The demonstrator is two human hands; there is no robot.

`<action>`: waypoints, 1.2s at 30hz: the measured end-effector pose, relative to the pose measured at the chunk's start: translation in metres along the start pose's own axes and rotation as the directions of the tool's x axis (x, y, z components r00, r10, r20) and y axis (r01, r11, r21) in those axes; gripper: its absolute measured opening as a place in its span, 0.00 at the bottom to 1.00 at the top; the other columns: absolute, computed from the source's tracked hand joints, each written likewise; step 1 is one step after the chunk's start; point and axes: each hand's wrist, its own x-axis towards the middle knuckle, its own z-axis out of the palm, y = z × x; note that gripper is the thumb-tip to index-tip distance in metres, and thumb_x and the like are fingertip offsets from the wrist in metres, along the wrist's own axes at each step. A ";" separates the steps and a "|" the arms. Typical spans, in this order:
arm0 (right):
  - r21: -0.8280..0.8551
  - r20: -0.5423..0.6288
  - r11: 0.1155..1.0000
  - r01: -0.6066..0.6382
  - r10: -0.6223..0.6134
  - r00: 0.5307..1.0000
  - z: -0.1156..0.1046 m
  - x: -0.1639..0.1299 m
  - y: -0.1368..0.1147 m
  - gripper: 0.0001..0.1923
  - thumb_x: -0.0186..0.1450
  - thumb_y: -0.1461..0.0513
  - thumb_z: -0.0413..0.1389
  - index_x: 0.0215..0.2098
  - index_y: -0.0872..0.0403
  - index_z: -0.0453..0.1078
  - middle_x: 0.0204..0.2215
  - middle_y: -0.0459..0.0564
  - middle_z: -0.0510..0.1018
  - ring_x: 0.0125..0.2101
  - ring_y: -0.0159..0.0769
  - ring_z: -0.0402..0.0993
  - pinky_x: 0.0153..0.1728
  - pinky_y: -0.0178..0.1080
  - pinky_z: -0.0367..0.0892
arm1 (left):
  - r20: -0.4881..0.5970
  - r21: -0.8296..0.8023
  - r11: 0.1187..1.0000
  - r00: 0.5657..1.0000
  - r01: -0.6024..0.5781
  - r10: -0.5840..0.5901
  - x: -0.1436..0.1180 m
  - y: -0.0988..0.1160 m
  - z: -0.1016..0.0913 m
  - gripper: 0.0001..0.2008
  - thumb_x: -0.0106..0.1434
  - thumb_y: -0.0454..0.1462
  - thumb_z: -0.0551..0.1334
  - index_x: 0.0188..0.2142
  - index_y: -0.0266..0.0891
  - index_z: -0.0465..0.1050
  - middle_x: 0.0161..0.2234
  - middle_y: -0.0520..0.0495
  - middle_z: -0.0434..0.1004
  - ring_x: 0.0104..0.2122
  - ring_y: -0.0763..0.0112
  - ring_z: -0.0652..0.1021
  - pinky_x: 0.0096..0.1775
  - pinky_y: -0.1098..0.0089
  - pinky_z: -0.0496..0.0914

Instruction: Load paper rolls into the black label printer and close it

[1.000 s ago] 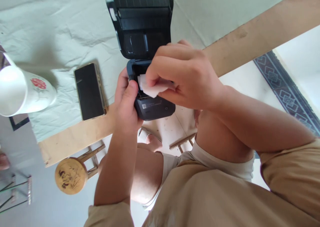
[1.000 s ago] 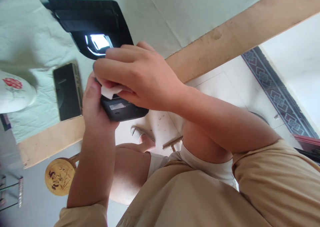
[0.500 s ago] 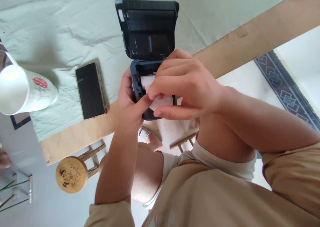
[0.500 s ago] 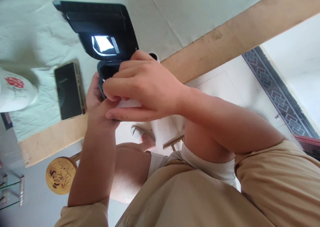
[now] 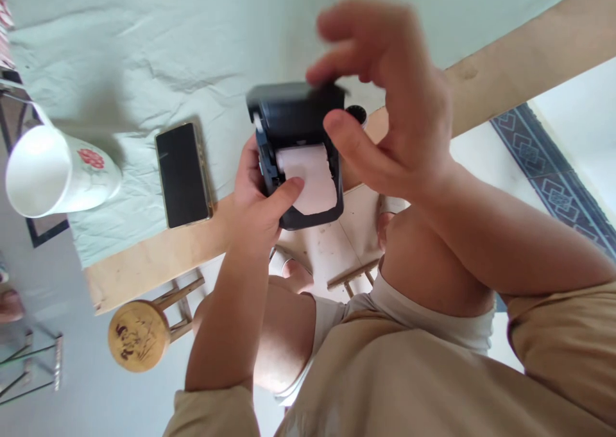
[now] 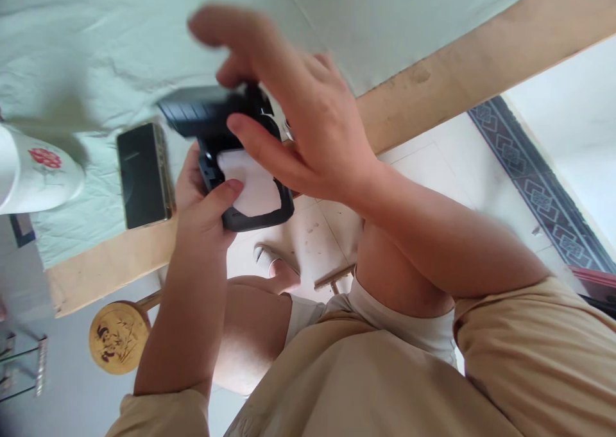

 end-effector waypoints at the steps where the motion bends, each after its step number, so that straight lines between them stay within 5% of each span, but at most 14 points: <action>1: -0.023 0.021 0.999 0.029 -0.028 0.999 0.001 -0.001 0.000 0.17 0.68 0.57 0.48 0.51 0.53 0.69 0.47 0.46 0.79 0.45 0.31 0.77 0.48 0.40 0.71 | -0.013 0.007 1.000 1.000 -0.004 0.004 0.001 -0.001 0.000 0.28 0.45 0.37 0.74 0.46 0.48 0.73 0.39 0.51 0.77 0.36 0.69 0.77 0.38 0.67 0.76; 4: -0.102 0.137 0.987 0.121 -0.106 0.985 0.005 -0.005 -0.002 0.12 0.69 0.56 0.49 0.41 0.48 0.73 0.45 0.41 0.79 0.44 0.31 0.77 0.48 0.44 0.69 | -0.013 0.038 0.999 1.000 -0.028 0.028 0.003 -0.004 -0.003 0.28 0.44 0.38 0.75 0.46 0.47 0.72 0.41 0.51 0.76 0.37 0.69 0.77 0.38 0.69 0.76; 8: -0.115 0.235 0.983 0.141 -0.111 0.966 0.006 -0.009 -0.003 0.11 0.70 0.57 0.49 0.42 0.46 0.73 0.48 0.43 0.77 0.48 0.32 0.75 0.49 0.47 0.68 | 0.091 0.058 0.996 0.994 -0.067 0.061 0.005 -0.007 -0.009 0.33 0.44 0.40 0.75 0.50 0.48 0.69 0.47 0.49 0.75 0.46 0.64 0.77 0.47 0.65 0.75; 15: -0.131 0.100 0.976 0.175 -0.163 0.982 0.011 -0.013 -0.001 0.13 0.71 0.56 0.47 0.40 0.46 0.74 0.45 0.41 0.77 0.49 0.31 0.74 0.49 0.44 0.67 | 0.107 0.001 0.997 0.991 -0.079 0.078 0.001 -0.007 -0.008 0.28 0.54 0.44 0.71 0.53 0.48 0.68 0.51 0.48 0.73 0.51 0.65 0.75 0.53 0.66 0.72; 19: -0.173 0.024 0.980 0.097 -0.094 0.995 0.019 -0.016 0.001 0.15 0.70 0.53 0.48 0.46 0.47 0.73 0.49 0.44 0.76 0.52 0.37 0.72 0.51 0.45 0.67 | 0.059 -0.045 0.998 0.997 -0.042 0.045 0.000 -0.004 0.000 0.23 0.58 0.44 0.67 0.52 0.46 0.69 0.49 0.48 0.74 0.49 0.66 0.77 0.52 0.66 0.73; 25: -0.145 0.095 0.989 -0.015 0.029 0.995 0.023 -0.018 0.004 0.18 0.69 0.51 0.48 0.52 0.45 0.71 0.51 0.45 0.74 0.58 0.45 0.65 0.58 0.53 0.64 | 0.016 -0.030 1.000 1.000 0.010 -0.010 0.001 0.001 0.004 0.21 0.57 0.43 0.68 0.49 0.47 0.70 0.46 0.48 0.74 0.47 0.64 0.77 0.49 0.66 0.74; 30: -0.116 0.144 0.993 -0.023 0.040 0.989 0.019 -0.017 0.003 0.19 0.68 0.50 0.48 0.53 0.45 0.69 0.51 0.47 0.74 0.58 0.46 0.65 0.57 0.55 0.65 | 0.023 -0.066 0.997 0.999 -0.038 0.039 0.001 0.000 0.004 0.20 0.56 0.41 0.68 0.48 0.46 0.72 0.44 0.49 0.74 0.43 0.68 0.76 0.43 0.71 0.72; 36: -0.118 0.104 0.993 0.012 0.000 0.995 0.022 -0.018 0.004 0.19 0.69 0.50 0.48 0.52 0.46 0.69 0.50 0.45 0.74 0.55 0.42 0.68 0.53 0.52 0.66 | 0.053 -0.090 0.994 0.997 -0.055 0.060 -0.001 0.002 0.004 0.20 0.55 0.39 0.67 0.49 0.48 0.72 0.45 0.49 0.74 0.45 0.65 0.75 0.47 0.66 0.72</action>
